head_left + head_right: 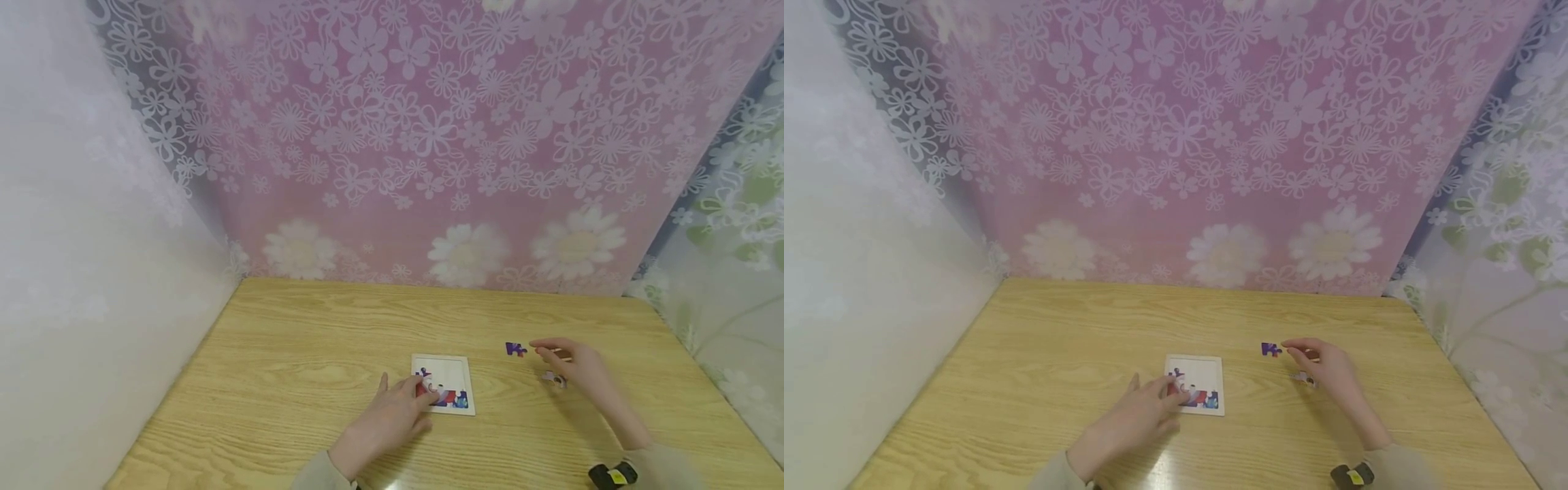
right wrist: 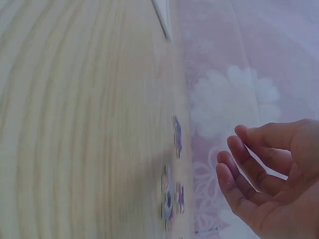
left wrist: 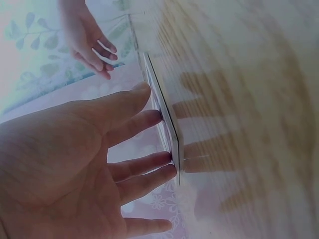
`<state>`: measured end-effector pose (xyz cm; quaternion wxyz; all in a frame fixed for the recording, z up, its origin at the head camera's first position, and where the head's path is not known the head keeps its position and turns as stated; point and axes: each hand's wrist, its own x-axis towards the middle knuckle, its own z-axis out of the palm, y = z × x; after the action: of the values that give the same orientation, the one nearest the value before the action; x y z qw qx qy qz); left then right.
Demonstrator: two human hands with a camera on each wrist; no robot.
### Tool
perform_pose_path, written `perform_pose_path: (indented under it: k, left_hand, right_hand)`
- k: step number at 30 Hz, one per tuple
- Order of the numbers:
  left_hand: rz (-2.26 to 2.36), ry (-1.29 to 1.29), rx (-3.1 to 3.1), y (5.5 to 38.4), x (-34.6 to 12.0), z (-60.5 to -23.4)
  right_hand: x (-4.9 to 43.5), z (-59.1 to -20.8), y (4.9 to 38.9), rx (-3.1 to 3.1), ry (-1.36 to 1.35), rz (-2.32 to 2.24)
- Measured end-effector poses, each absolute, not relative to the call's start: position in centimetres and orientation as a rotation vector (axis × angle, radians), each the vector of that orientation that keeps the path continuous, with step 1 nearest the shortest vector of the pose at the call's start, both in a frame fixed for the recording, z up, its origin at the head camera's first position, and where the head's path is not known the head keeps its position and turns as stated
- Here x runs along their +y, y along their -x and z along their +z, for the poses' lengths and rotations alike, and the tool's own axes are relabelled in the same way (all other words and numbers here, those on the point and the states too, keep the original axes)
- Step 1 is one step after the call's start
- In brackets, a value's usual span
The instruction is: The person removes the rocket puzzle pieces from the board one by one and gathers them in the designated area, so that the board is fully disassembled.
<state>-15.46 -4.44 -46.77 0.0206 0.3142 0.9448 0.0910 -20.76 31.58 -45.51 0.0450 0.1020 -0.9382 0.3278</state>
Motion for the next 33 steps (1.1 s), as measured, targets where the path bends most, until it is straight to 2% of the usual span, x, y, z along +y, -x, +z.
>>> perform_pose_path:
  k: [10,20,26,33]
  left_hand:
    - [0.261,-0.924,2.932,15.4,-4.7,-46.8]
    - [0.119,-1.099,2.882,14.3,-4.3,-46.3]
    - [0.108,-1.099,2.842,13.8,-3.7,-46.6]
    - [0.107,-1.075,2.824,13.6,-3.6,-46.6]
  right_hand:
    - [27.9,-45.8,21.6,-2.769,-0.409,1.315]
    - [23.7,-46.4,22.4,-2.798,-0.508,1.431]
    - [21.4,-47.1,22.6,-2.854,-0.511,1.437]
    - [19.4,-47.4,22.7,-2.866,-0.635,1.500]
